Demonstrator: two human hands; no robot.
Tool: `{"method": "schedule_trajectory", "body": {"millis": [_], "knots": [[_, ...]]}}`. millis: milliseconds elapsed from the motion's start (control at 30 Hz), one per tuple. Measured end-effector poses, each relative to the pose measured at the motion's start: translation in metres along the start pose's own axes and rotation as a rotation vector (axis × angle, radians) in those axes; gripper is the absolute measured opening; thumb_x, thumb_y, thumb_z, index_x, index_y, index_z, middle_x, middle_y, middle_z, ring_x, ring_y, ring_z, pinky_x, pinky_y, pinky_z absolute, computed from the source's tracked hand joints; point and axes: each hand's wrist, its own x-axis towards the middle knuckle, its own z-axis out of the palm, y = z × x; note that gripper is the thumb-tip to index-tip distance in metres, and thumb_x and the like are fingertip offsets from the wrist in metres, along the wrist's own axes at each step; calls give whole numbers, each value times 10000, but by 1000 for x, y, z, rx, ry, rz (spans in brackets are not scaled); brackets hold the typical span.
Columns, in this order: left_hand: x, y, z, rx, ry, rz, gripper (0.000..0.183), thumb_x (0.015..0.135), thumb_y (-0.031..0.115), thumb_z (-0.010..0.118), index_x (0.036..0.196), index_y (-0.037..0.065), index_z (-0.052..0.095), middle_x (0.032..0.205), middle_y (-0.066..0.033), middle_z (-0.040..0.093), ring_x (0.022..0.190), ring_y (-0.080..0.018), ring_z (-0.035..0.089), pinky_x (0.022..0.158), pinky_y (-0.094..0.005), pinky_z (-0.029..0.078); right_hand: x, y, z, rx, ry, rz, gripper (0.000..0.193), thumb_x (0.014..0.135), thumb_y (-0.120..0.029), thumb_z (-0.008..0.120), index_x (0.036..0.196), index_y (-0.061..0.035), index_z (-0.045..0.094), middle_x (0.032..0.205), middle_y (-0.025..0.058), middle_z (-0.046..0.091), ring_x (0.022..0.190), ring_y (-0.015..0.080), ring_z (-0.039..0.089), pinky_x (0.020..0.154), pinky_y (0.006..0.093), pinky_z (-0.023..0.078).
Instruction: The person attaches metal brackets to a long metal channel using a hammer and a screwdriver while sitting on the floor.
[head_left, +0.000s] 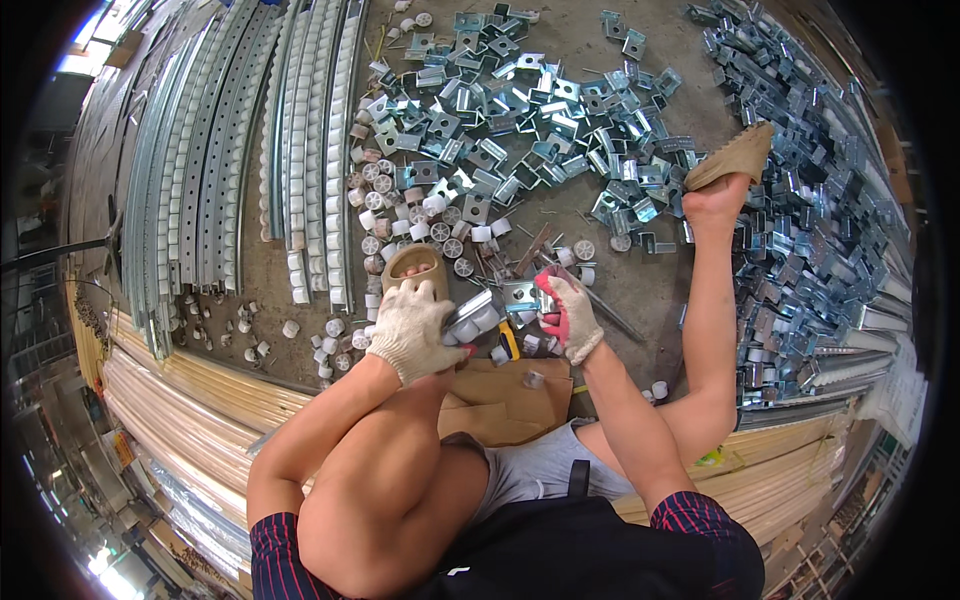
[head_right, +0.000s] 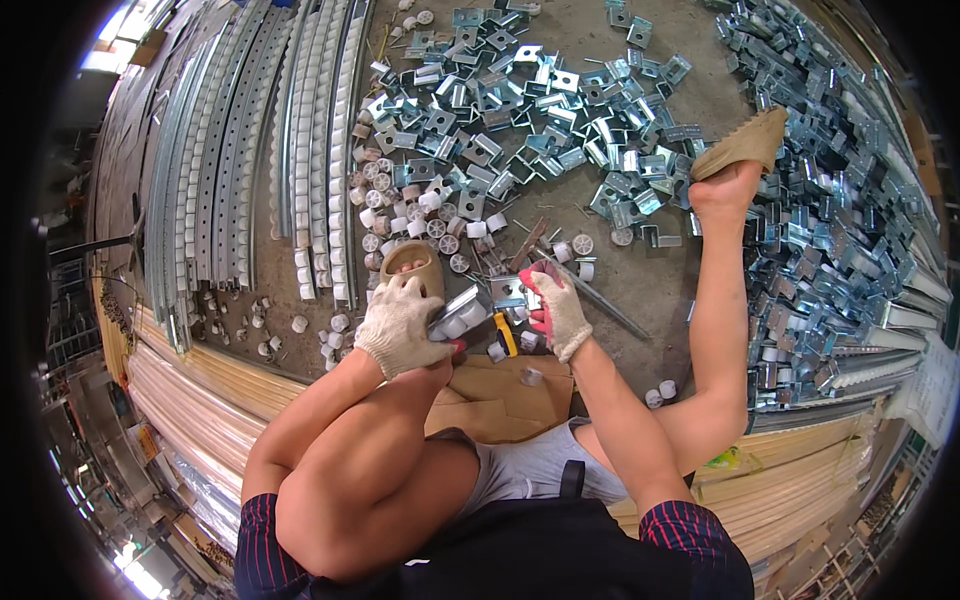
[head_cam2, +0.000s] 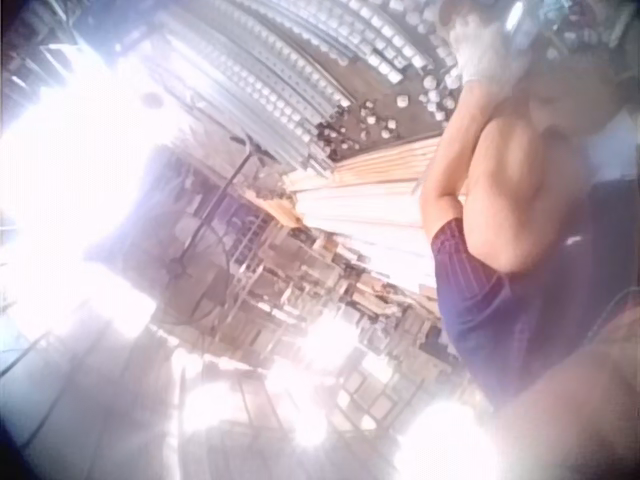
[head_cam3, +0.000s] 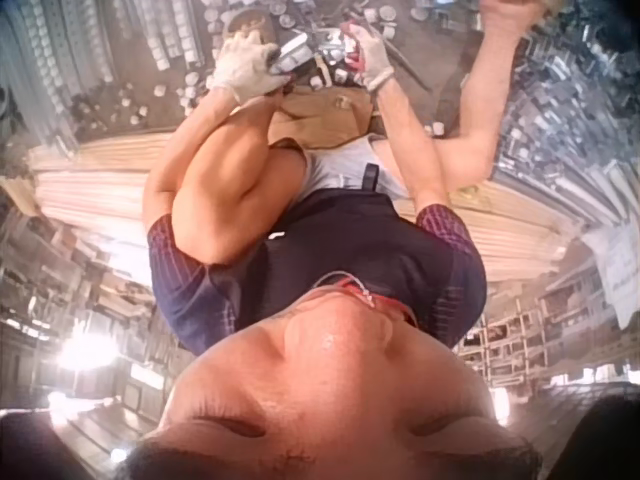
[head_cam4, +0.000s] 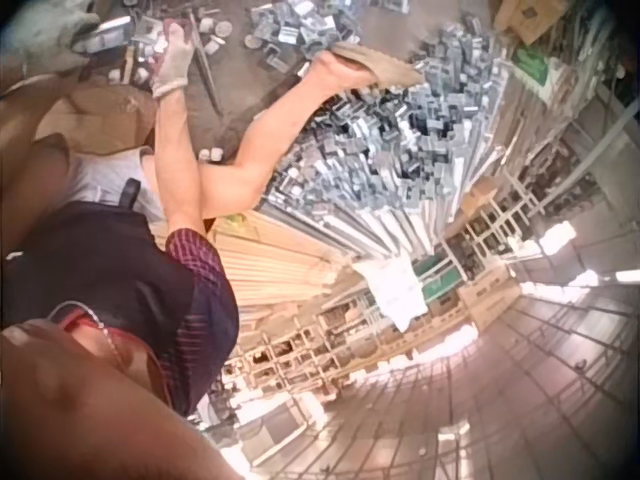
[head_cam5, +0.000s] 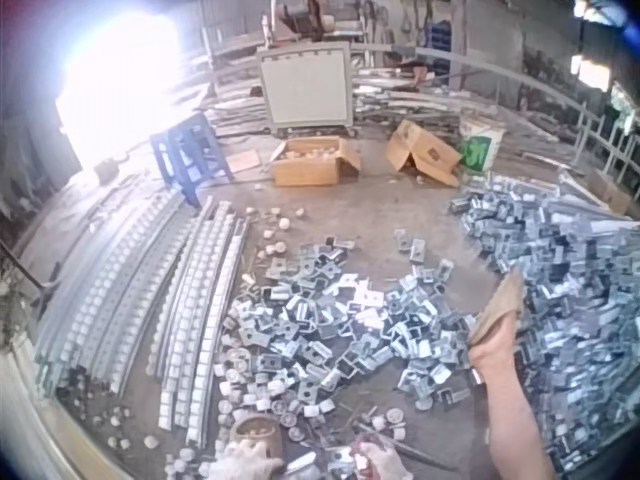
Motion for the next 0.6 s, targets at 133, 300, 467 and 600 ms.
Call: {"method": "schedule_trajectory", "body": {"millis": [133,300,467,600], "knots": [[21,-2,10,-61,-10,31,724,711,569,842,1193,49,695,1179,-214,640,1199,-415,603,1041,-502,487,13,8,-12,-54,-84,-54,152,990,-362,639,1018,-215,617,987,-48,673,597,72,502,494,243,390],[50,4,24,-383,-141,-124,778,715,545,854,1217,-6,632,1138,-268,699,1129,-419,679,992,-479,541,10,8,3,-95,63,-15,270,973,-441,646,1086,-196,661,987,-28,664,605,86,517,491,256,400],[53,10,32,-500,-199,-189,768,738,512,838,1236,-7,571,1074,-284,739,1062,-446,714,938,-503,560,20,9,3,-128,-6,71,343,981,-442,632,1189,-177,699,1042,-14,679,627,101,562,489,254,409],[48,11,44,-502,-166,-187,738,765,478,823,1264,5,555,1020,-277,748,999,-447,728,894,-504,575,15,-1,14,-160,39,77,348,985,-439,616,1196,-180,713,1073,-14,712,630,97,570,499,256,423]]}}
